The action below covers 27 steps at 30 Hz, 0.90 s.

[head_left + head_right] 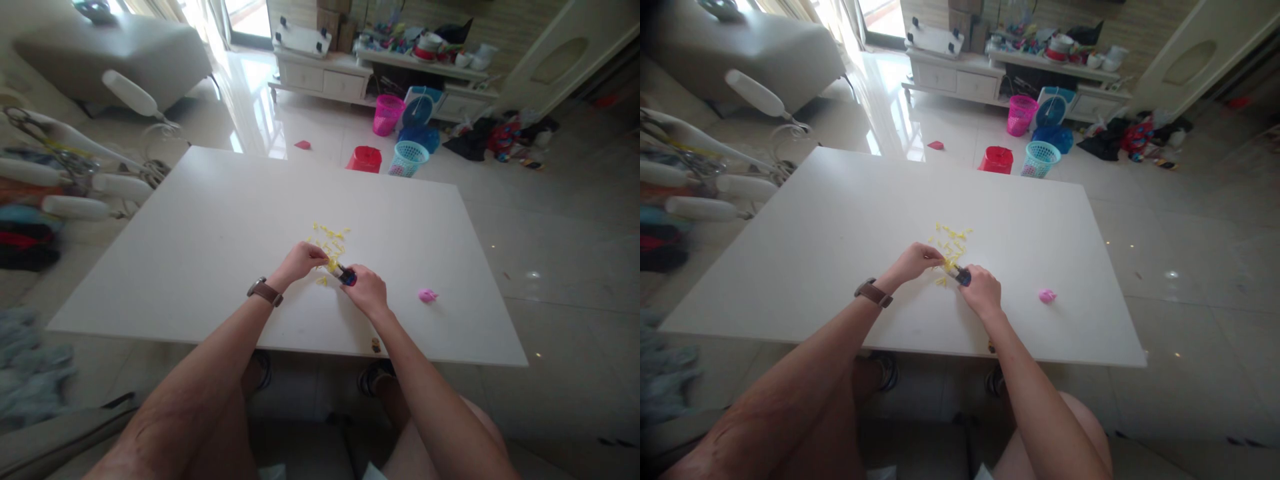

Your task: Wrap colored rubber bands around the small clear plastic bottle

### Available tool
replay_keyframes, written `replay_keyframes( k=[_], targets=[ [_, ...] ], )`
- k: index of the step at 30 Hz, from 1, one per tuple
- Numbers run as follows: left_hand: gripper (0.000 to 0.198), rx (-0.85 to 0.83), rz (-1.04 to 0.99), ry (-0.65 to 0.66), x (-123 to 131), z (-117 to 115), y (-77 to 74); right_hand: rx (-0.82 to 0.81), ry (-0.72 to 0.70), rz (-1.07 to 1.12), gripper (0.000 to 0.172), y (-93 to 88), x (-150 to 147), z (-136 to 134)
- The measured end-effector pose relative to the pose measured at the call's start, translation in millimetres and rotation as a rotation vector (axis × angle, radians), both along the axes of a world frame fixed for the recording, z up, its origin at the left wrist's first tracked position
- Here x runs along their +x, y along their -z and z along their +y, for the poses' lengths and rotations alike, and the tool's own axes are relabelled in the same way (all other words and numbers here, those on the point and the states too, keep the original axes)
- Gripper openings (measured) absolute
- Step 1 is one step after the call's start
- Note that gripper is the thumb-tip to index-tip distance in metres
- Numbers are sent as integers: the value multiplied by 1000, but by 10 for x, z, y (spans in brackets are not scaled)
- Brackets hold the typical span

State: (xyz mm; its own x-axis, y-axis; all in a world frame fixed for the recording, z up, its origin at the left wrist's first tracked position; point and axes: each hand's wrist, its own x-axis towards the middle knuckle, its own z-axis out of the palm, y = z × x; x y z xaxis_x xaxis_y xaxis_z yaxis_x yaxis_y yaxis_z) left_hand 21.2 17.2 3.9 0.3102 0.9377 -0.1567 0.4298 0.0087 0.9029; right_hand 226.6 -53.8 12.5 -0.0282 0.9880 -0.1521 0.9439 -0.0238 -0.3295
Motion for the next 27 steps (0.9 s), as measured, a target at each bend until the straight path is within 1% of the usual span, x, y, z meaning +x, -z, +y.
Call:
replay_keyframes(
  k=[4, 7, 13, 16, 18, 19, 21, 23, 25, 27],
  targets=[
    [13, 38, 21, 12, 19, 10, 3, -7, 8, 0, 28, 19, 17, 2],
    [11, 50, 30, -3, 25, 7, -12, 0, -6, -17, 28, 23, 22, 0],
    [2, 28, 39, -75, 0, 0, -52, 31, -68, -26, 25, 14, 29, -16],
    [18, 40, 29, -124, -7, 3, -46, 44, -76, -24, 27, 10, 30, -26],
    [26, 35, 14, -127, -6, 5, -29, 48, -70, -27, 26, 9, 29, -29],
    [26, 16, 12, -114, -2, 5, -20, 50, -66, -30, 26, 9, 29, -30],
    [17, -52, 1, -82, 9, -1, -5, 52, -53, -37, 24, 9, 28, -31],
    [12, -117, -33, -84, 25, -13, -1, 53, -43, -41, 23, 8, 26, -31],
    [13, -124, -50, -95, 41, -22, -8, 51, -36, -46, 22, 6, 26, -29],
    [11, -84, -13, -84, 49, -22, -19, 51, -29, -51, 22, 6, 25, -26]
  ],
)
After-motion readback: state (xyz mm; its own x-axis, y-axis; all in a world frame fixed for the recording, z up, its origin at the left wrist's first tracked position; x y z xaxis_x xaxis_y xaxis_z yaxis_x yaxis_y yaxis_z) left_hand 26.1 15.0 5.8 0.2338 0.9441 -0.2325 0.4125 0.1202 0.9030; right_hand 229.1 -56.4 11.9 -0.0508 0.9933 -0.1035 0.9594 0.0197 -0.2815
